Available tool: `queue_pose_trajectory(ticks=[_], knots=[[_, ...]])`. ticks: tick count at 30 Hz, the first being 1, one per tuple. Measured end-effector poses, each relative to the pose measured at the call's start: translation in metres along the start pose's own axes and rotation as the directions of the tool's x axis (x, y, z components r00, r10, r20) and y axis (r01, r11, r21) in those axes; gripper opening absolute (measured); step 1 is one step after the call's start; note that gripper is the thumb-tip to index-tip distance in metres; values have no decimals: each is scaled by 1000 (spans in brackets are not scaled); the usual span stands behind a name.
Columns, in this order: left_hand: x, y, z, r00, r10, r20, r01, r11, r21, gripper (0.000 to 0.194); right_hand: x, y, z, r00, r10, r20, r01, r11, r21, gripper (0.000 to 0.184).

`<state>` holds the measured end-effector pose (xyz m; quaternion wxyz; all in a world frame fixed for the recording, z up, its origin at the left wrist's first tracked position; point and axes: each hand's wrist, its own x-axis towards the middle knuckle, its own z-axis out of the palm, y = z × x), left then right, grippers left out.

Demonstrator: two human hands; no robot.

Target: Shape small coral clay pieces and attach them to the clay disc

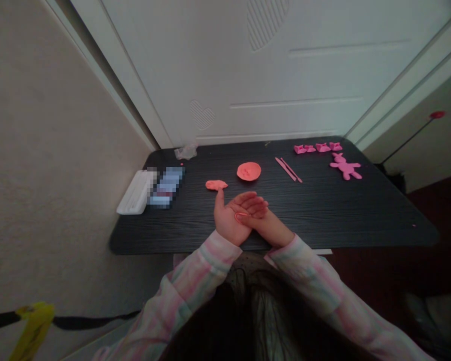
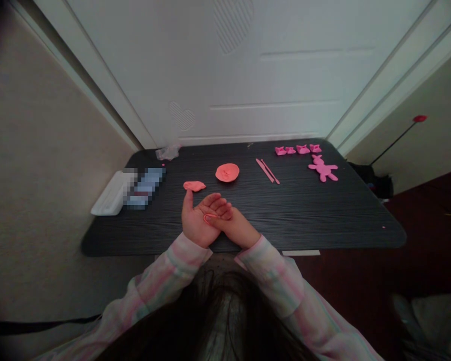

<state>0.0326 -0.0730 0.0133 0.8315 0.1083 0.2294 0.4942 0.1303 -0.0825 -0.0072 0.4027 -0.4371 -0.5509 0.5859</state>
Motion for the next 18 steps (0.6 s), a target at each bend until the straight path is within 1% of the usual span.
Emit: queue_pose_trajectory(ticks=[6, 9, 12, 15, 18], knots=[[2, 1, -2, 1000, 13, -1, -13, 1000, 3, 68, 3, 5, 2, 1000, 20, -21, -19, 999, 29, 15], [3, 1, -2, 1000, 26, 8, -26, 1000, -14, 65, 4, 7, 3, 998, 22, -52, -18, 998, 66, 16], [3, 1, -3, 999, 50, 19, -50, 998, -24, 60, 5, 8, 4, 999, 21, -43, -15, 992, 124, 17], [2, 1, -4, 996, 93, -14, -93, 996, -14, 54, 5, 10, 4, 998, -17, -55, 29, 975, 221, 20], [3, 2, -6, 990, 122, -68, -125, 992, -31, 49, 6, 10, 6, 994, -57, -89, 76, 972, 223, 23]])
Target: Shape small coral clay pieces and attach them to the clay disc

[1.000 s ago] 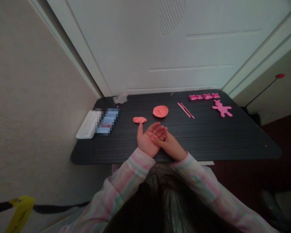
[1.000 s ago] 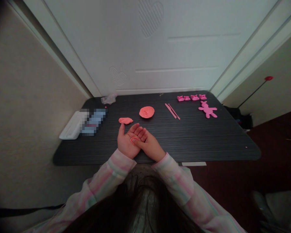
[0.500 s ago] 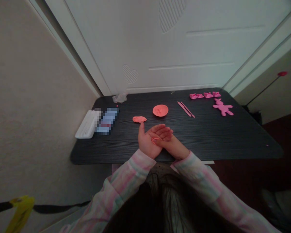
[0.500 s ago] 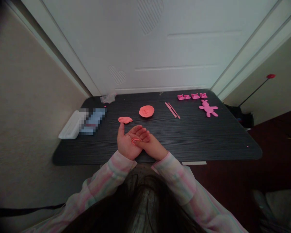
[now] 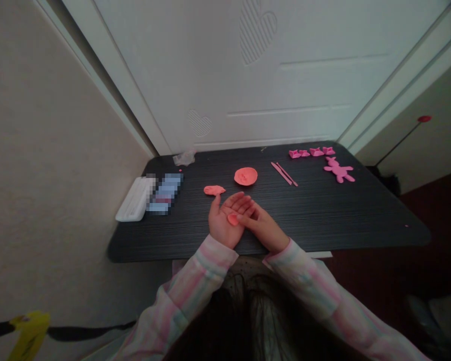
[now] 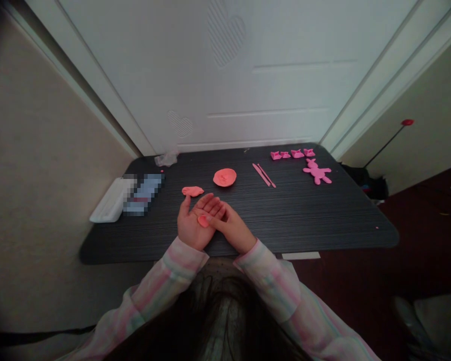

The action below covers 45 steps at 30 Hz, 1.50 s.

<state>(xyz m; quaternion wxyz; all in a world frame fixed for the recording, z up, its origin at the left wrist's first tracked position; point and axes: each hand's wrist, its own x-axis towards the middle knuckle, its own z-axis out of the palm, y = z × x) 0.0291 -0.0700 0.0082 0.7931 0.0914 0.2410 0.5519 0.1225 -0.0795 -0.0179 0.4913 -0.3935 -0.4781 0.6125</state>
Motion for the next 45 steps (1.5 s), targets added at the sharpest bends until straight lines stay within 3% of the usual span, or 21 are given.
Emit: queue_pose_trajectory(ticks=[5, 8, 10, 12, 15, 22, 27, 30, 32, 35, 39, 43, 45], knots=[[6, 3, -8, 998, 0, -55, -5, 997, -82, 43, 0, 1, 0, 990, -111, -89, 102, 990, -103, 32], [8, 6, -14, 993, 35, -113, -50, 990, -131, 41, -3, 1, -1, 938, -310, -158, 233, 896, -377, 35], [8, 9, -18, 990, 56, -129, -75, 986, -149, 41, -7, 0, -1, 902, -430, -38, 321, 726, -608, 33], [7, 11, -20, 990, 58, -127, -77, 986, -149, 41, -9, 0, 0, 884, -449, 134, 388, 542, -746, 30], [6, 12, -20, 993, 42, -111, -56, 990, -126, 42, -9, 0, 2, 879, -403, 254, 427, 430, -795, 21], [6, 10, -18, 998, -1, -57, -3, 998, -69, 45, -5, 1, 2, 892, -398, 213, 410, 518, -751, 8], [8, 12, -20, 999, -25, -37, 25, 999, -20, 43, -7, -2, 2, 898, -426, 113, 381, 622, -684, 8], [7, 13, -22, 1000, 17, -26, -15, 998, 67, 37, -7, -4, 1, 906, -422, 46, 355, 695, -625, 10], [5, 14, -23, 996, 95, -1, -92, 972, 214, 28, -7, -5, 1, 906, -424, 2, 338, 719, -607, 10], [-1, 16, -29, 973, 217, 77, -227, 837, 497, 23, -7, -5, -1, 901, -430, -60, 310, 734, -604, 9], [-8, 21, -38, 949, 252, 190, -305, 573, 761, 33, -7, -5, -2, 904, -421, -77, 292, 738, -609, 8], [-9, 22, -41, 889, 312, 334, -418, 260, 870, 24, -7, -5, -3, 906, -418, -64, 299, 741, -601, 8], [-9, 22, -41, 859, 333, 389, -457, 154, 876, 20, -7, -5, -3, 906, -419, -61, 302, 740, -601, 9]])
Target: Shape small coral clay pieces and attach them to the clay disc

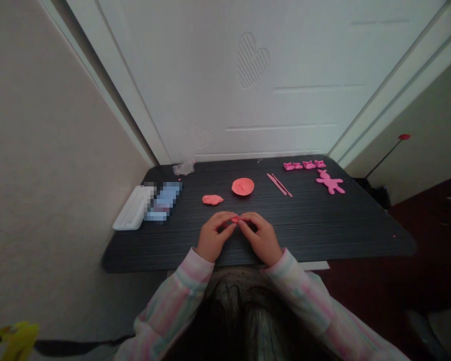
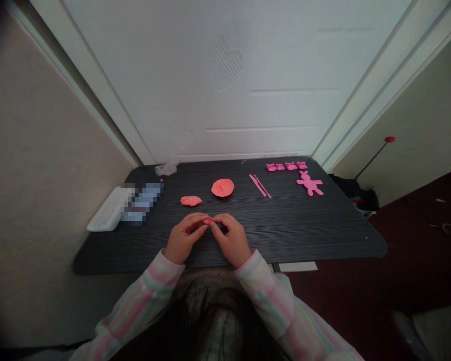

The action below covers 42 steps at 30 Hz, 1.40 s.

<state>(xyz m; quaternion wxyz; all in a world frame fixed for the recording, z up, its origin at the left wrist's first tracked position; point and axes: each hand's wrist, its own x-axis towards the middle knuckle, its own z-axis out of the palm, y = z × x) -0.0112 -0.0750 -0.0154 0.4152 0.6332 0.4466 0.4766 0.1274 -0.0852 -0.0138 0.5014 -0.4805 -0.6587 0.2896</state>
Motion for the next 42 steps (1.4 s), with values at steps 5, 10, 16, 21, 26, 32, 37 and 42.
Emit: queue_pose_trajectory(ticks=[5, 10, 16, 21, 26, 32, 37, 42], knots=[[0, 1, -1, 999, 36, -8, -35, 994, 101, 16, -1, -1, -2, 1000, -15, 7, 15, 1000, -5, 11], [-1, -1, -4, 1000, 28, -3, -28, 994, 109, 14, -1, -2, -2, 999, -13, 46, 13, 1000, 1, 12], [-2, -2, -4, 998, -42, -37, 43, 999, 10, 13, -1, -2, -1, 1000, 6, 12, -6, 1000, 5, 7], [-3, -2, -2, 993, -99, -69, 95, 994, -57, 15, -3, -1, -1, 999, 50, 2, -50, 999, -12, 8], [-4, -4, 0, 986, -141, -84, 131, 985, -109, 25, -4, 1, 1, 996, 86, -16, -86, 996, 6, 12], [-5, -4, 0, 990, -106, -94, 103, 994, -35, 24, -5, 1, 2, 997, 70, -40, -69, 997, 33, 16], [-7, -3, 3, 983, -65, -170, 59, 997, -45, 21, -6, 2, 2, 996, 60, -65, -58, 998, 27, 15], [-8, -1, 10, 965, -79, -249, 58, 994, -92, 17, -7, 3, 3, 990, 27, -138, -25, 999, 20, 10]])
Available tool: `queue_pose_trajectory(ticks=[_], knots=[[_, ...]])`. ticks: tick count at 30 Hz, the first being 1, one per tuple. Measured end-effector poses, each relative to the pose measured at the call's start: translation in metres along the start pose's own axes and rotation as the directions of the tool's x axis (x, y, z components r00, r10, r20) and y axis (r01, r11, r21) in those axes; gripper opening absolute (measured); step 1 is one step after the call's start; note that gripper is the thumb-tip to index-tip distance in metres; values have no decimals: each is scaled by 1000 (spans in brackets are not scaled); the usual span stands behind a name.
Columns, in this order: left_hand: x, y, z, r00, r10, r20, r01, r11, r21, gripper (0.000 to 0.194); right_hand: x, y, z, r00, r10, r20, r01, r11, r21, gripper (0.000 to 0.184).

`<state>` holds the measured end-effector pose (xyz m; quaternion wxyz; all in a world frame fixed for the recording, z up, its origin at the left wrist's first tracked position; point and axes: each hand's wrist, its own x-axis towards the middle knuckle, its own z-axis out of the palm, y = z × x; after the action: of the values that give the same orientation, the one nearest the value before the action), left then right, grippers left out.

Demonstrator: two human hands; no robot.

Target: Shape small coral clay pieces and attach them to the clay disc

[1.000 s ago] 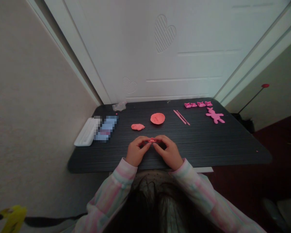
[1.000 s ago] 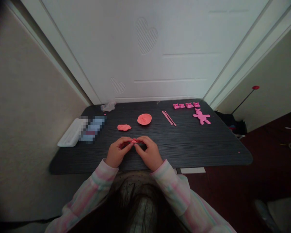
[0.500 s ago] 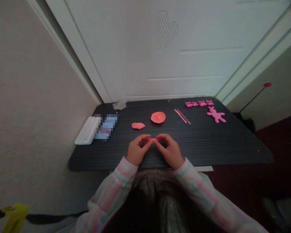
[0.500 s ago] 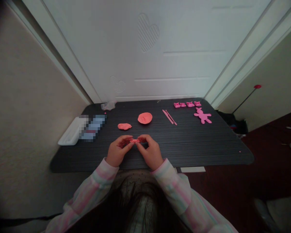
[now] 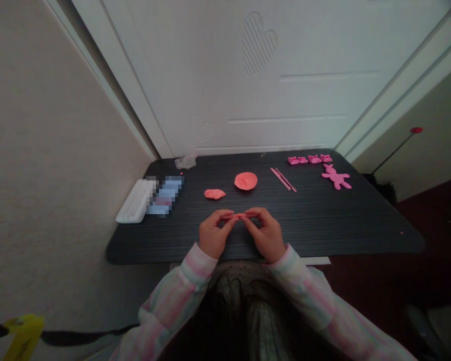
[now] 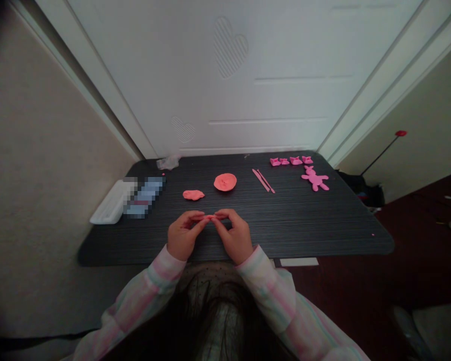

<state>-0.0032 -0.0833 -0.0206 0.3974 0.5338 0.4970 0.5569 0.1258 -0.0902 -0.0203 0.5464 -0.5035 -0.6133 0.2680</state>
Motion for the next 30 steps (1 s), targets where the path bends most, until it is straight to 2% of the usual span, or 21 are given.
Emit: queue_pose_trajectory(ticks=[4, 10, 14, 20, 28, 30], knots=[[0, 3, 2, 999, -37, 13, 38, 997, -67, 26, -1, 3, 1, 999, -9, -33, 10, 1000, 29, 11], [3, 10, -1, 993, 54, 108, -62, 995, 77, 11, 0, 0, 0, 997, -51, 56, 49, 998, 28, 15], [2, 11, -1, 992, 78, 94, -84, 994, 66, 10, 3, -5, -2, 991, -77, 109, 80, 996, -30, 9], [1, 12, -1, 991, 94, 94, -102, 991, 82, 8, 4, -7, -4, 991, -92, 99, 101, 991, -87, 7], [0, 13, 0, 986, 124, 113, -138, 982, 127, 16, 4, -7, -4, 990, -66, 124, 74, 995, -62, 8], [1, 12, -1, 984, 130, 125, -147, 980, 135, 12, 3, -5, -3, 990, -58, 131, 66, 996, -55, 8]])
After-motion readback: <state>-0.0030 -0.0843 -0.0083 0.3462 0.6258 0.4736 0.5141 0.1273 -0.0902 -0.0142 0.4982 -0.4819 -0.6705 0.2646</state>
